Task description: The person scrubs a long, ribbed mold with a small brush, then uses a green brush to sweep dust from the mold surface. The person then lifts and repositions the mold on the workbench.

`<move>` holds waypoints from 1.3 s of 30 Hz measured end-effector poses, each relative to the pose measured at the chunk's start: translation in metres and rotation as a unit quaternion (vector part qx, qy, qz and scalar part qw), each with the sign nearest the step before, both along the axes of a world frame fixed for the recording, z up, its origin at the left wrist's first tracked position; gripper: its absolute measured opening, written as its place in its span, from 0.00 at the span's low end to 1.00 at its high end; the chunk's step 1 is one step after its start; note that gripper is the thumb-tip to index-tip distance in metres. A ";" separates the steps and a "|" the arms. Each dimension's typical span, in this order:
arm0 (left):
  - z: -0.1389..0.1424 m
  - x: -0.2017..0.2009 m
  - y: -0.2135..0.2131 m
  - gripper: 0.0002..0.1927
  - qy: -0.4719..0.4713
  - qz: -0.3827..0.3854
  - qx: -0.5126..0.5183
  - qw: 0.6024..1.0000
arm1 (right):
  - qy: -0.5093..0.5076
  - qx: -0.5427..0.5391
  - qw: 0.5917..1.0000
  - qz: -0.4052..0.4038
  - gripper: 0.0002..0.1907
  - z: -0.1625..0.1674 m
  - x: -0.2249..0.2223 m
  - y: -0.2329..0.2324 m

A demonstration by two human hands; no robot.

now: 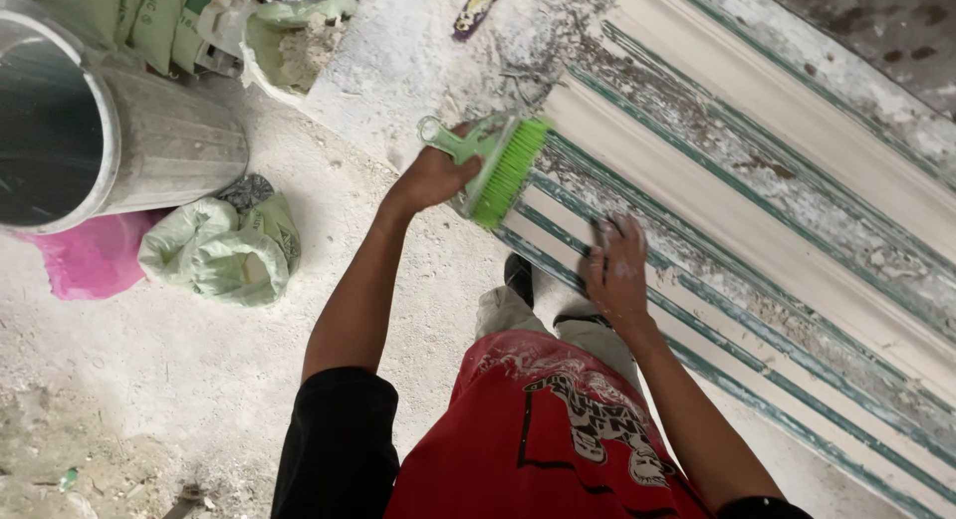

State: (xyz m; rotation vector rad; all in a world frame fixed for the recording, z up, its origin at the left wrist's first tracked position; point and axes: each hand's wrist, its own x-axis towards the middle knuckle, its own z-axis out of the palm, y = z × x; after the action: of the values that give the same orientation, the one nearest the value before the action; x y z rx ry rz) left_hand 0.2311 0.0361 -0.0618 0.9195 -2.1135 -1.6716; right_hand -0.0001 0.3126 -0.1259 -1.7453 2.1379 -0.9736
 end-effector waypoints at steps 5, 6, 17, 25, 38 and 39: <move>-0.020 0.076 -0.098 0.26 -0.097 0.118 0.063 0.986 | 0.046 -0.026 0.996 0.068 0.20 -0.003 0.022 -0.049; -0.021 0.091 -0.123 0.23 -0.134 0.153 0.022 0.979 | 0.067 -0.017 0.996 0.064 0.20 -0.004 0.023 -0.054; 0.020 0.034 -0.020 0.18 -0.141 0.008 0.013 0.990 | 0.087 0.024 0.995 0.048 0.21 -0.014 0.024 -0.051; -0.037 0.136 -0.125 0.16 -0.142 0.064 -0.083 0.984 | 0.078 0.032 0.995 0.046 0.20 -0.023 0.021 -0.050; -0.021 0.054 -0.227 0.23 -0.023 0.388 0.023 0.921 | 0.090 0.028 0.995 0.037 0.18 -0.006 0.022 -0.058; -0.023 0.058 -0.230 0.23 -0.009 0.361 -0.079 0.929 | 0.077 0.021 0.996 0.038 0.18 -0.006 0.021 -0.057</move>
State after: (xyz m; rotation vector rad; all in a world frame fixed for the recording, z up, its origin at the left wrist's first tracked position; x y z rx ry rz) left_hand 0.2887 -0.1941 -0.0852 1.4285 -1.5794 -1.0947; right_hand 0.0210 0.2559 -0.1317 -1.9222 2.1481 -0.7921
